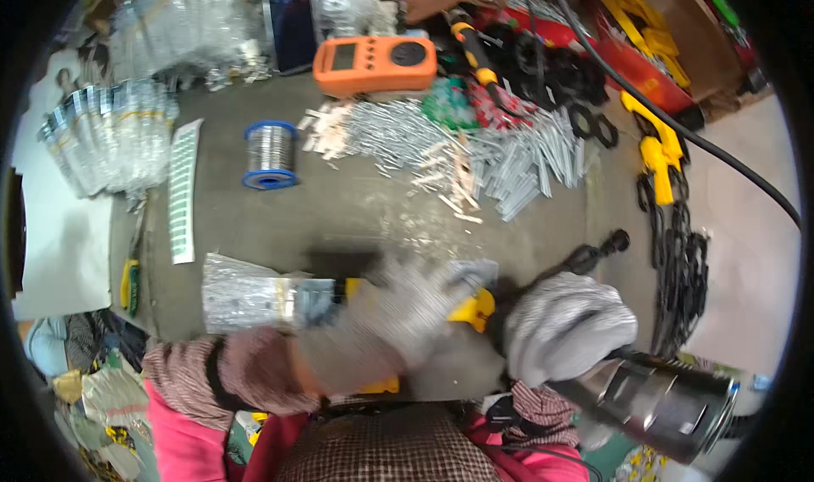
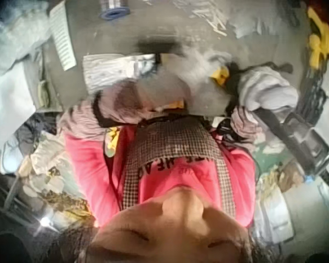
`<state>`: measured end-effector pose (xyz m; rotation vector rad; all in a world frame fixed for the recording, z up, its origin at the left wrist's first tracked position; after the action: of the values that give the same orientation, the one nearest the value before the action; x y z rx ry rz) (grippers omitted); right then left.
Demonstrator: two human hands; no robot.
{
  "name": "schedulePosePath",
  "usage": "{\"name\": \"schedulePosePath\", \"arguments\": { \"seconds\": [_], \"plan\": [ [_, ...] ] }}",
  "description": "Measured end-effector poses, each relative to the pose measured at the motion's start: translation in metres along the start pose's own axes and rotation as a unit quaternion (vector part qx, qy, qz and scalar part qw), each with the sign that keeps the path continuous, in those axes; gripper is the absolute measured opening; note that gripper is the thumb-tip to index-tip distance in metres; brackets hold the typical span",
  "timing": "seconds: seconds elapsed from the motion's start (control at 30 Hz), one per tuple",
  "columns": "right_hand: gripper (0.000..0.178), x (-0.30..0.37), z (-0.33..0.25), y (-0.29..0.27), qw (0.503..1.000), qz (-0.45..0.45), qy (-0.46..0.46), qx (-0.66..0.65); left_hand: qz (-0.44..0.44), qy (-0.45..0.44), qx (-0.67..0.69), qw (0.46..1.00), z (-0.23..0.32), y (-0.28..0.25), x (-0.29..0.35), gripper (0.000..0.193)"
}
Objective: Soldering wires and assembling the internal components of a yellow handheld device housing.
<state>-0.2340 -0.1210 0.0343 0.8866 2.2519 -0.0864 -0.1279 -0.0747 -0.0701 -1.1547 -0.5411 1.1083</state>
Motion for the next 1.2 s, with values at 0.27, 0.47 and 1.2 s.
{"name": "schedulePosePath", "arguments": {
  "seconds": [0.27, 0.47, 1.2],
  "plan": [
    [0.031, -0.009, 0.014, 0.002, 0.992, -0.100, 0.064, -0.044, -0.040, -0.017, 0.094, 0.995, -0.016, -0.026, 0.001, 0.063],
    [0.046, 0.006, 0.017, 0.000, 0.987, 0.147, 0.020, 0.062, -0.053, -0.052, 0.098, 0.992, -0.016, -0.021, 0.002, 0.063],
    [0.032, -0.013, 0.005, -0.015, 0.994, -0.014, 0.098, -0.056, -0.045, -0.010, 0.058, 0.997, -0.014, -0.022, 0.000, 0.070]
  ]
}}
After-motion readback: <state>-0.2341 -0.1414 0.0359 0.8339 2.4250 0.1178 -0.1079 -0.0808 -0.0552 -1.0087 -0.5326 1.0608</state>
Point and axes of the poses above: each hand's wrist, its own x-axis away from the middle knuckle, its own y-axis out of the palm, z = x × y, the point moved 7 cm from there along -x, towards the middle knuckle, and after that the axes turned 11 degrees about z, right-handed, at the moved point
